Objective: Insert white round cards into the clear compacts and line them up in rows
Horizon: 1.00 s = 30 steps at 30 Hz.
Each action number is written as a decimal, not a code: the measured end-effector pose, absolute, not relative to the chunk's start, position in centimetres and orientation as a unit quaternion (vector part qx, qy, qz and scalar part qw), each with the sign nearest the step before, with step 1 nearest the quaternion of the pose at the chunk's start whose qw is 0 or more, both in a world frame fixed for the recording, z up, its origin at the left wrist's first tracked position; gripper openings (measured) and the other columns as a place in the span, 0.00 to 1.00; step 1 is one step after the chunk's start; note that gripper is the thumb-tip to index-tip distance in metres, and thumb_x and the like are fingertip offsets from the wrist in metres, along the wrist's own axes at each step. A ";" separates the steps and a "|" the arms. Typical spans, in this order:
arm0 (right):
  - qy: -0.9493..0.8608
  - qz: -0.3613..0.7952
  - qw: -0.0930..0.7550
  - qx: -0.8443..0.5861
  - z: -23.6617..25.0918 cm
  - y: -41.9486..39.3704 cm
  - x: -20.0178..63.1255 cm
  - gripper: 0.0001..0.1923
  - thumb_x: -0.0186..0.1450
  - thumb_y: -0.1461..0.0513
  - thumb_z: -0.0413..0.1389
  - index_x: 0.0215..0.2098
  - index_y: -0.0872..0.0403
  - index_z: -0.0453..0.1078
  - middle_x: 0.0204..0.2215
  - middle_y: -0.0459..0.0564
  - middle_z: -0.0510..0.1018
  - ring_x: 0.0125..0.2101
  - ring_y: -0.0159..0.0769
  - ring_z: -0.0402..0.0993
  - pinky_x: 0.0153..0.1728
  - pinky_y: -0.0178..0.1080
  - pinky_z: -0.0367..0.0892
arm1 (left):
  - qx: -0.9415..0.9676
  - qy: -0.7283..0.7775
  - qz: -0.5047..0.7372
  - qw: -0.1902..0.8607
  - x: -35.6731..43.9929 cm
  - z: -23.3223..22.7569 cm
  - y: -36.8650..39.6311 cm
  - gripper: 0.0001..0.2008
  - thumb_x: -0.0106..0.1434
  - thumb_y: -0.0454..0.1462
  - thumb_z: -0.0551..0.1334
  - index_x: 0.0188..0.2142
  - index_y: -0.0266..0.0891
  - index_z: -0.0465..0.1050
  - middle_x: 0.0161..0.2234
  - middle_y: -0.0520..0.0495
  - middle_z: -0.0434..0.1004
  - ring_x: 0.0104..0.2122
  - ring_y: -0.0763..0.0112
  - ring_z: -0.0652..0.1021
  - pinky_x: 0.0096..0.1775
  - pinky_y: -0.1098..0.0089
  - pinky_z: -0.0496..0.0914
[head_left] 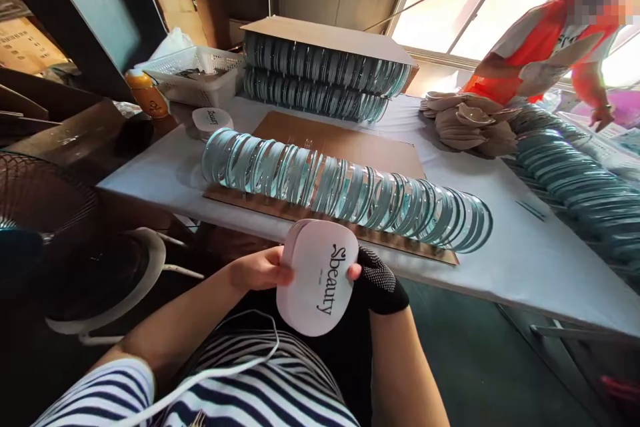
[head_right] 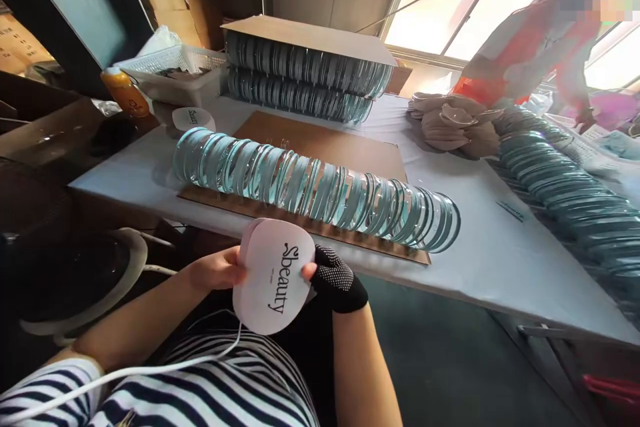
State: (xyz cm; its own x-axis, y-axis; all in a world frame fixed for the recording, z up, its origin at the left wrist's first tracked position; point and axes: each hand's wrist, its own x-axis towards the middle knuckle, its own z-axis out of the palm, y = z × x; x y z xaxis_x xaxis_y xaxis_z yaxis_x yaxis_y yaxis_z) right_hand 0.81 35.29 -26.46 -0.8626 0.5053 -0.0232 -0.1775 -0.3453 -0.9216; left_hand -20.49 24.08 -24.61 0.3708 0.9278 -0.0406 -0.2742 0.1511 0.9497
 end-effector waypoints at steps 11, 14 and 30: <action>-0.537 0.742 0.317 -0.245 -26.9 35.6 1.0 0.30 0.55 0.46 0.64 0.50 0.55 0.73 0.38 0.55 0.80 0.36 0.42 0.77 0.39 0.46 0.75 | 0.401 0.397 0.534 0.629 -19.9 -25.4 24.8 0.31 0.52 0.45 0.72 0.53 0.34 0.74 0.49 0.34 0.78 0.48 0.44 0.78 0.47 0.54 0.73; -0.595 0.599 0.415 -0.340 -27.3 35.4 0.5 0.32 0.64 0.45 0.54 0.61 0.51 0.65 0.47 0.55 0.78 0.45 0.44 0.76 0.43 0.47 0.75 | 0.370 0.467 0.598 0.536 -19.7 -26.3 26.0 0.22 0.57 0.44 0.70 0.48 0.32 0.78 0.46 0.35 0.80 0.46 0.49 0.79 0.47 0.58 0.72; -0.393 0.058 0.582 -0.710 -27.9 37.2 11.3 0.21 0.62 0.46 0.51 0.36 0.55 0.69 0.34 0.59 0.78 0.34 0.47 0.74 0.33 0.44 0.69 | 0.314 0.459 0.631 0.541 -13.4 -25.3 29.8 0.22 0.51 0.42 0.73 0.45 0.36 0.78 0.41 0.40 0.82 0.41 0.55 0.81 0.42 0.63 0.75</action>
